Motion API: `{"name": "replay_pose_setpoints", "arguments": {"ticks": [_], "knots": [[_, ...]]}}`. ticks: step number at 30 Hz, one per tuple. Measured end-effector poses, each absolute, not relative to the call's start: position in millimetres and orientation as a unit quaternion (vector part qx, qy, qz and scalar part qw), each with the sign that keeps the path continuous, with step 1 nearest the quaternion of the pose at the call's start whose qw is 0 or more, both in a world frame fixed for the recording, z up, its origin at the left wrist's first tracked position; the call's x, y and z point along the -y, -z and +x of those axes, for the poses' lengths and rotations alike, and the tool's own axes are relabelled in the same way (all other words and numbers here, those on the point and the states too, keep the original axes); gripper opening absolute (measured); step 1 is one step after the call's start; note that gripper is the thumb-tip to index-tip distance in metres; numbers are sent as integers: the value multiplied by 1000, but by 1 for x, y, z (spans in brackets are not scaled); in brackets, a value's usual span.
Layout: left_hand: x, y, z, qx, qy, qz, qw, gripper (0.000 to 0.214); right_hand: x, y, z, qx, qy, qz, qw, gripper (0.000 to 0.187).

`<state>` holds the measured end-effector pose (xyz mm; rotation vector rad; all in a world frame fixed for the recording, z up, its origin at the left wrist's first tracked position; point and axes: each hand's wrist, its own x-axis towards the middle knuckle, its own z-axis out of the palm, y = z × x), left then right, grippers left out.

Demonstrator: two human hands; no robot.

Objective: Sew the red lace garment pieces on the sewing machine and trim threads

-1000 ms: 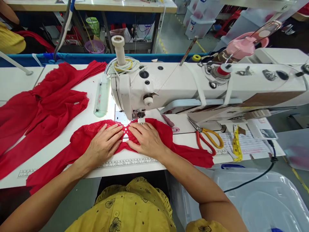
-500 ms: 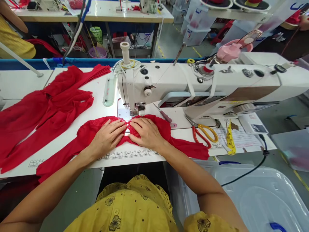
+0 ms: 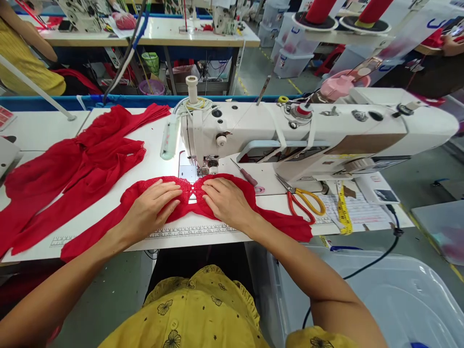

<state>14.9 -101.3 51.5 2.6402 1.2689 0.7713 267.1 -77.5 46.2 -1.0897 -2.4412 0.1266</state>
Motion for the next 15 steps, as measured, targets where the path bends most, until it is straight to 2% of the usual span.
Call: {"name": "replay_pose_setpoints", "arguments": {"ticks": [9, 15], "knots": [[88, -37, 34, -382, -241, 891, 34, 28, 71, -41, 253, 908, -42, -363, 206, 31], [86, -38, 36, -383, -217, 898, 3, 29, 73, -45, 262, 901, 7, -390, 191, 29]]}}
